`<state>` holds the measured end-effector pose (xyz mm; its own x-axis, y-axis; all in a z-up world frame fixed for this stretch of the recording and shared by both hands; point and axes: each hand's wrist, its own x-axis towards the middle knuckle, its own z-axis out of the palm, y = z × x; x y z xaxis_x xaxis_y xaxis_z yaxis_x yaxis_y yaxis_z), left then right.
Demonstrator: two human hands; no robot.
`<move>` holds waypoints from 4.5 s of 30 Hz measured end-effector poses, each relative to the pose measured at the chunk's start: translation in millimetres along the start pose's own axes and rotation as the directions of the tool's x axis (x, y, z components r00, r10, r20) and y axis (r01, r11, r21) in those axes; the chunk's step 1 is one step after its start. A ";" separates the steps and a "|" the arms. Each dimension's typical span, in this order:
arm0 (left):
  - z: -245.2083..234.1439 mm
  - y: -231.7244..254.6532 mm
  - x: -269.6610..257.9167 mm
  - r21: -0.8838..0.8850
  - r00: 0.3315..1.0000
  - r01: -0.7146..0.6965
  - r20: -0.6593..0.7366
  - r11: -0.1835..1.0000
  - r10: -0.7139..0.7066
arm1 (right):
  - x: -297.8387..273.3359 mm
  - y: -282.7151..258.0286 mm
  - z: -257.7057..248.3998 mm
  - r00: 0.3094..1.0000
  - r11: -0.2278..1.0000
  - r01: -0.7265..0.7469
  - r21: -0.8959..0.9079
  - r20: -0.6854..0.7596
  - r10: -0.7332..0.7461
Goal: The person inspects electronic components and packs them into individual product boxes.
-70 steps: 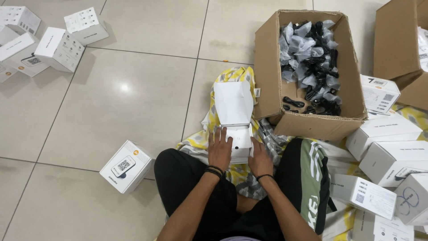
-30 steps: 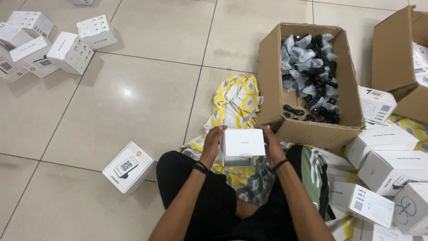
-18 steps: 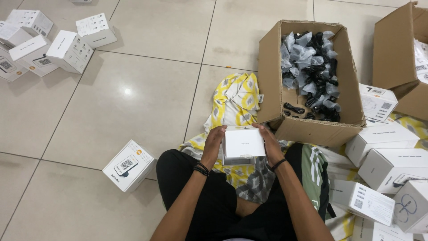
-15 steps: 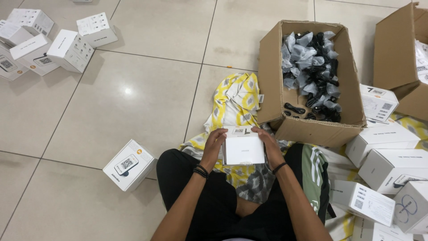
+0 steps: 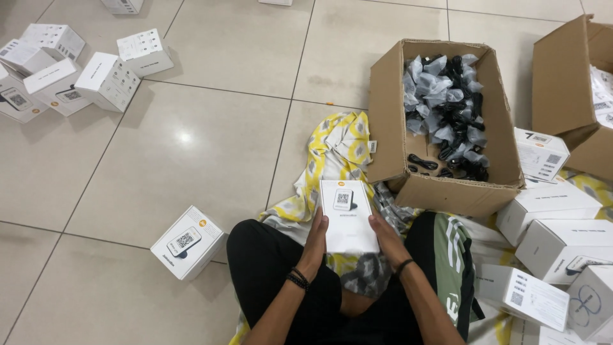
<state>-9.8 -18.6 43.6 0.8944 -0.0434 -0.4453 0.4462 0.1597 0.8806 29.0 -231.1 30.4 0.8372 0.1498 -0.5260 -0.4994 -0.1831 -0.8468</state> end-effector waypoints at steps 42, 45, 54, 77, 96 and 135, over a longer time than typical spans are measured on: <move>46.9 4.8 -16.3 0.140 0.904 -0.383 -0.146 0.913 0.402 | -44.6 -41.9 -2.9 0.985 0.914 0.080 0.398 -0.174 -0.011; 94.1 32.0 -53.7 0.230 0.790 -0.603 0.040 0.764 0.612 | -85.1 -40.2 -49.0 0.955 0.844 0.197 0.499 -0.293 -0.050; 257.2 92.7 -76.7 0.003 0.356 -0.868 0.701 0.497 0.618 | -226.9 -24.0 -238.9 0.276 0.573 0.809 0.131 -0.946 -0.173; -165.2 2.3 -91.3 0.691 0.483 -0.186 -0.554 0.698 0.678 | 23.8 -53.2 194.0 0.860 0.897 0.413 -0.161 0.395 -0.325; -219.7 21.9 -41.9 -0.205 0.754 -0.535 -0.555 0.820 0.353 | 44.2 -102.0 214.4 0.890 0.920 0.249 0.303 0.302 -0.341; 57.2 -31.8 -8.0 -0.536 0.953 -0.078 -0.287 0.841 -0.094 | -78.8 37.6 27.4 0.889 0.570 0.456 -0.684 0.321 -0.327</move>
<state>-29.3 -79.8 28.4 0.8014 0.2264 -0.5536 0.2875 0.6658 0.6885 -61.8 -223.2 37.9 0.8359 0.5044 -0.2163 0.2497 -0.7005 -0.6686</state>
